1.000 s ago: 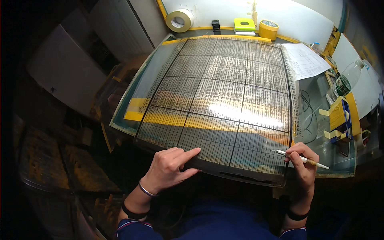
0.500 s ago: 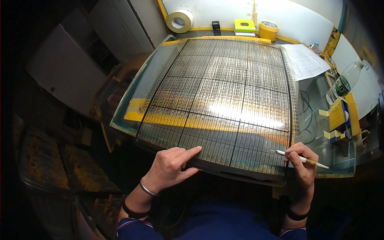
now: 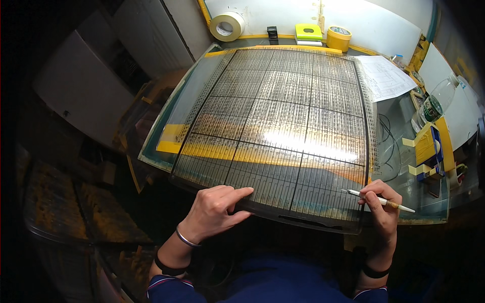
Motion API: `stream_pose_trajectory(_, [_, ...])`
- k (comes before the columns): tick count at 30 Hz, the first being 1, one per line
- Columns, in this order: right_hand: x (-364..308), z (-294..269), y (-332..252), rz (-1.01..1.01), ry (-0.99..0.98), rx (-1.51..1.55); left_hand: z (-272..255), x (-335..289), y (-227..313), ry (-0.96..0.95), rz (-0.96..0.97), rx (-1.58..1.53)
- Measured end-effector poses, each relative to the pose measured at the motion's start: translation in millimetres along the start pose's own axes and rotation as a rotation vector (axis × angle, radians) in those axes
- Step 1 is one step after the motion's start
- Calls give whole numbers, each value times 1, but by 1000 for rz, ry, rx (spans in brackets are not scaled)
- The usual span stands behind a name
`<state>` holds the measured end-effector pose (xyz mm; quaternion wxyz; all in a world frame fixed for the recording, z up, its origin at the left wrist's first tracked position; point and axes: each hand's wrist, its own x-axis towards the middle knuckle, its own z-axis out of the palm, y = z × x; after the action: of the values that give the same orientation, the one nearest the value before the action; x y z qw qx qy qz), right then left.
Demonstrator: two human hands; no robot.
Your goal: The recorder uses a precision knife to trim a grid-patterned plastic sheet along its edges on a workbench.
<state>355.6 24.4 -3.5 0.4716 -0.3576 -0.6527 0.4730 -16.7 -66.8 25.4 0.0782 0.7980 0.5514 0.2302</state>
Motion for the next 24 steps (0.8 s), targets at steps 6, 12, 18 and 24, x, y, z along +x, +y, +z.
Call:
stream_pose_trajectory(6, [0, 0, -1, 3, -5, -3, 1, 2, 1, 6, -10, 0])
stream_pose_trajectory(12, [0, -1, -1, 14, -4, -5, 2, -1, -2, 5, 1, 4])
stream_pose_trajectory(18, [0, 0, -1, 2, -5, -8, 6, 1, 1, 49, -16, 0])
stream_pose_trajectory(24, [-1, -2, 0, 4, 16, 15, 2, 0, 1, 85, 46, 36])
